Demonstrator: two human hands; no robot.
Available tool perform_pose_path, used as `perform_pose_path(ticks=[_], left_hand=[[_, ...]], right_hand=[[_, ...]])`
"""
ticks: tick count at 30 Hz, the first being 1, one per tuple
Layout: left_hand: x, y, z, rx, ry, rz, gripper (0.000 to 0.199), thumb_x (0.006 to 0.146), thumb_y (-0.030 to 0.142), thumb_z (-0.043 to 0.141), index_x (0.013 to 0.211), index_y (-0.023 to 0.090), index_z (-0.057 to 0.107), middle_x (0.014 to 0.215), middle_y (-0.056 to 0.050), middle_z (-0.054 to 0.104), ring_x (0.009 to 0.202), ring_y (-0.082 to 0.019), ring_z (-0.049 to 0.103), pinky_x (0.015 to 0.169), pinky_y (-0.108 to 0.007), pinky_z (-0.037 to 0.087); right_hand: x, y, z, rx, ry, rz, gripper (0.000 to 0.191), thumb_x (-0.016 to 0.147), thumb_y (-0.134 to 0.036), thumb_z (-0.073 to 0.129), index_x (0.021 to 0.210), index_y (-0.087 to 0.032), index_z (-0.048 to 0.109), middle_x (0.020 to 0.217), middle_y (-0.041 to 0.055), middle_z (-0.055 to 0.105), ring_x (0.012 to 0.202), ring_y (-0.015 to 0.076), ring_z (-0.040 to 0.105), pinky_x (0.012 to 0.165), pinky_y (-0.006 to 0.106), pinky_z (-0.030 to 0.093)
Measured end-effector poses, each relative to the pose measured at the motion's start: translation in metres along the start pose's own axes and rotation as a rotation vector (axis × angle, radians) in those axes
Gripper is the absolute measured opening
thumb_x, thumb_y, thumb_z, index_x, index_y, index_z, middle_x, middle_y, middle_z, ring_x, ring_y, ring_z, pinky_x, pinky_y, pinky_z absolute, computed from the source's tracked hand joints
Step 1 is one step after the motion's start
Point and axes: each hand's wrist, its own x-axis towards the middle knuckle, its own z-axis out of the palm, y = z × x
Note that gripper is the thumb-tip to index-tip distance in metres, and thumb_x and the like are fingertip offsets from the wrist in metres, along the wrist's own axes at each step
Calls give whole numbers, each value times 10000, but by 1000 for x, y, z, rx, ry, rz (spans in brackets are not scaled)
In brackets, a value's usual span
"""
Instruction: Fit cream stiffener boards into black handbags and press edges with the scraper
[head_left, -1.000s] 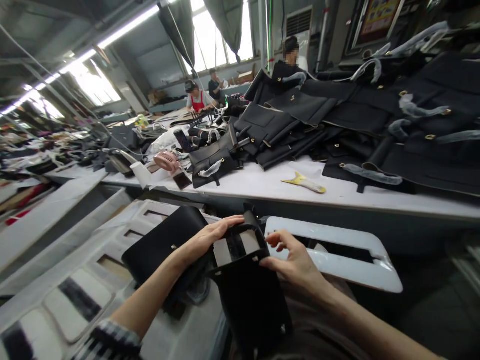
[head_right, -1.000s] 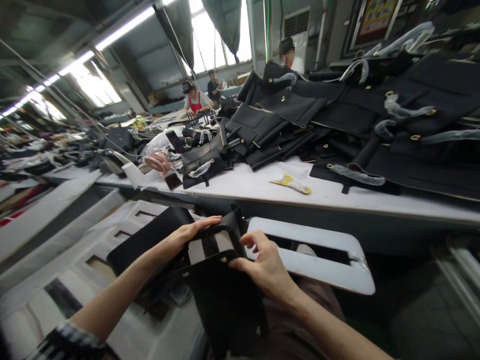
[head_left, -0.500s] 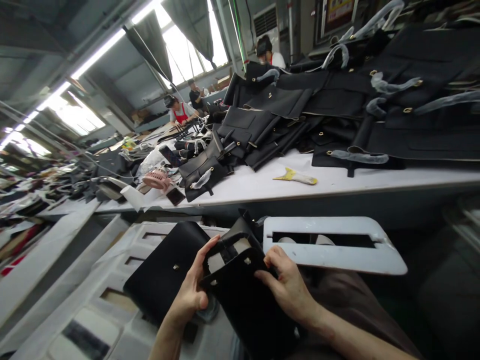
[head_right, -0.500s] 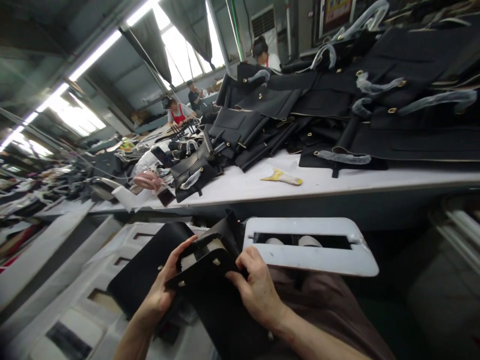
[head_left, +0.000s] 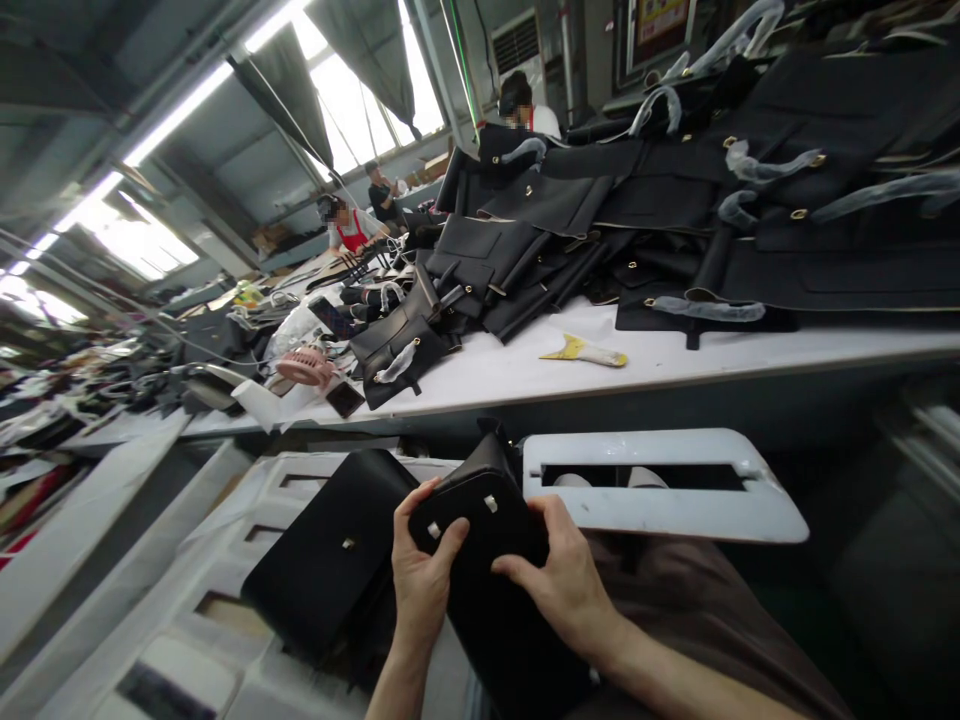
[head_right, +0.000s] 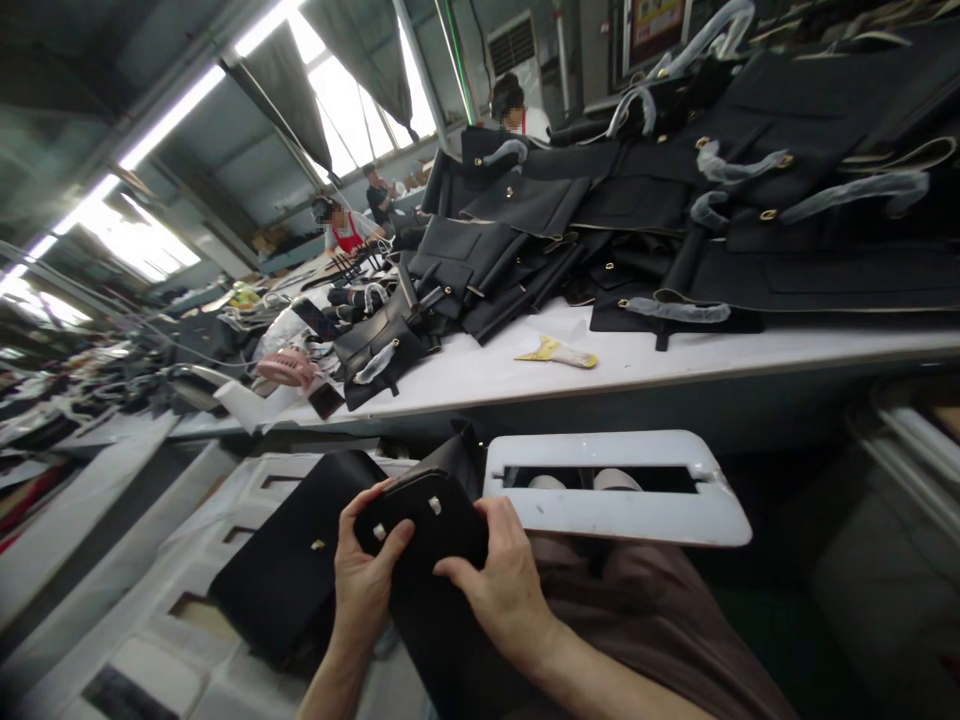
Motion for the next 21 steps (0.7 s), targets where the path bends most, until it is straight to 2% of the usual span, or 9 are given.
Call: perform_pose_path(ticks=[4,9,12,16,18,21], left_hand=[[-3,9,4,53,99,5,508,768,398,786,1197,266,548,1186,-30,615,1040,-207,616,909,-296,510],[-4,9,0,51,141,-27,515,763,412,789,1191,271,539,1174,-28,613,1025,-206,618,887,-293,520],[-3,5,-4,-6,128,-59,525,767,404,789,1207,273,533,1207,-28,605,1048,-205,617,901,-286,510],[-2,1,-8,-173,105,-129,525,803,402,757,1253,256,528,1219,-53,622,1040,-218,637,882,-287,515],[-2,2,-8,-243,78,-161,522,814,404,746,1259,239,528,1184,-69,645,986,-229,661,840,-301,534],[-1,4,-6,-245,71,-149,510,804,397,759,1234,228,541,1146,-70,665,977,-234,665,844,-312,536]], right_hand=[[-1,8,15,-97,46,-192,453,719,-124,771,1067,-208,494,998,43,551,947,239,546,841,369,453],[14,15,23,-112,86,-304,141,887,-249,646,902,-204,513,805,12,558,758,195,564,690,311,425],[22,13,21,-67,42,-288,184,946,-304,562,799,-203,515,714,-8,540,663,156,534,621,277,391],[26,10,16,1,-40,-195,295,970,-388,504,739,-205,514,648,-21,500,587,129,481,536,249,359],[27,7,15,2,-56,-162,305,969,-425,496,758,-206,516,658,-23,504,595,128,482,545,243,372],[33,1,17,-3,-59,-143,272,963,-467,492,902,-205,531,757,-7,580,685,145,553,629,248,424]])
